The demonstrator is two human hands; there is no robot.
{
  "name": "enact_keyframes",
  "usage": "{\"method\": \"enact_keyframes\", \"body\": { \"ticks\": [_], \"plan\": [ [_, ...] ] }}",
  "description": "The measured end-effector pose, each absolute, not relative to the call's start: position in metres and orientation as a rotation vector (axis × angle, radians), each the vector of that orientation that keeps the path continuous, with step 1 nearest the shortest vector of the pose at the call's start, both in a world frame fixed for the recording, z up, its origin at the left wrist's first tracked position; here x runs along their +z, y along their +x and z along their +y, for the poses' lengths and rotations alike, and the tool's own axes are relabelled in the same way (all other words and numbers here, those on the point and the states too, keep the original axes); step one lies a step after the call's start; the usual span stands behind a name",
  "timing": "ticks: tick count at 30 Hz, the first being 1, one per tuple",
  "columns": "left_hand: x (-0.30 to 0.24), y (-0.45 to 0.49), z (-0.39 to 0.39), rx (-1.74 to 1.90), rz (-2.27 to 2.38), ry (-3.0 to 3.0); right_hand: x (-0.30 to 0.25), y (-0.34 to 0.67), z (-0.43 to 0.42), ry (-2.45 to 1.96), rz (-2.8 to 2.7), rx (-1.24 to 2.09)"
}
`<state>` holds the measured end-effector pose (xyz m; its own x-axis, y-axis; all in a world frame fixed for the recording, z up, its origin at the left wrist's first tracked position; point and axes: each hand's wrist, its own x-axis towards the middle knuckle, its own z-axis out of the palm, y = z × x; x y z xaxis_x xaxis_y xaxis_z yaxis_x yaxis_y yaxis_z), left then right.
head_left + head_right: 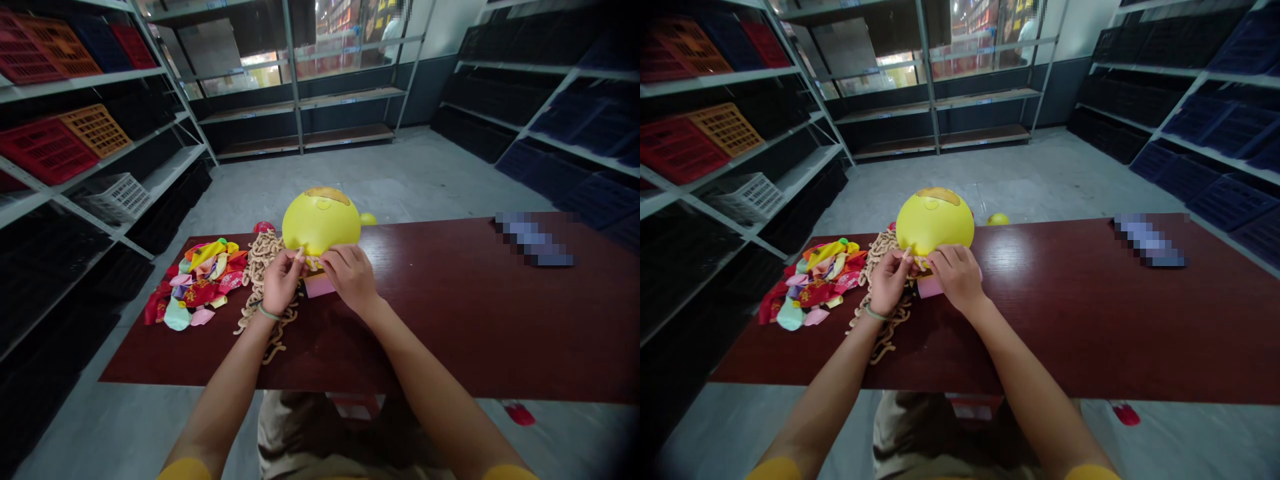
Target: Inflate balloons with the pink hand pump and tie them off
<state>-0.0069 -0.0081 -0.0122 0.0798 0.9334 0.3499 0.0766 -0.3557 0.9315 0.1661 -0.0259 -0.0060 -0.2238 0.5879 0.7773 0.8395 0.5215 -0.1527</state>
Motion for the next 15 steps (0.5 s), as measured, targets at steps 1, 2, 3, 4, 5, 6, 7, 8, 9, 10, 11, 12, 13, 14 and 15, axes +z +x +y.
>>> {"method": "enact_keyframes", "body": {
  "ticks": [1, 2, 3, 4, 5, 6, 7, 8, 9, 10, 11, 12, 13, 14, 15],
  "plan": [
    [-0.0124, -0.0060, -0.0078, 1.387, 1.048, 1.554, -0.0069, 0.1658, -0.0255, -1.168, -1.942, -0.401],
    [-0.0127, -0.0051, -0.0075, 1.399, 1.065, 1.538, -0.0078, 0.1654, -0.0251, -1.168, -1.955, -0.415],
    [-0.0129, -0.0043, -0.0071, 1.408, 1.081, 1.525, -0.0086, 0.1650, -0.0248, -1.170, -1.964, -0.419],
    [-0.0131, -0.0036, -0.0066, 1.417, 1.093, 1.516, -0.0093, 0.1646, -0.0244, -1.176, -1.966, -0.413],
    [-0.0132, -0.0031, -0.0061, 1.424, 1.103, 1.510, -0.0098, 0.1644, -0.0241, -1.185, -1.961, -0.399],
    [-0.0132, -0.0028, -0.0057, 1.429, 1.109, 1.507, -0.0101, 0.1643, -0.0236, -1.194, -1.952, -0.382],
    [-0.0130, -0.0026, -0.0053, 1.434, 1.115, 1.505, -0.0102, 0.1645, -0.0232, -1.200, -1.940, -0.366],
    [-0.0127, -0.0026, -0.0050, 1.438, 1.122, 1.502, -0.0103, 0.1648, -0.0226, -1.200, -1.929, -0.356],
    [-0.0122, -0.0026, -0.0049, 1.444, 1.129, 1.498, -0.0103, 0.1654, -0.0220, -1.196, -1.917, -0.349],
    [-0.0117, -0.0027, -0.0048, 1.453, 1.137, 1.493, -0.0105, 0.1661, -0.0214, -1.191, -1.908, -0.345],
    [-0.0112, -0.0027, -0.0047, 1.461, 1.144, 1.489, -0.0109, 0.1668, -0.0207, -1.188, -1.902, -0.346],
    [-0.0109, -0.0027, -0.0046, 1.470, 1.145, 1.483, -0.0116, 0.1674, -0.0201, -1.188, -1.898, -0.351],
    [-0.0109, -0.0028, -0.0044, 1.476, 1.141, 1.476, -0.0127, 0.1678, -0.0195, -1.192, -1.895, -0.360],
    [-0.0112, -0.0029, -0.0040, 1.478, 1.132, 1.468, -0.0142, 0.1679, -0.0189, -1.196, -1.893, -0.368],
    [-0.0119, -0.0030, -0.0034, 1.474, 1.123, 1.458, -0.0161, 0.1677, -0.0183, -1.199, -1.892, -0.373]
  ]
}}
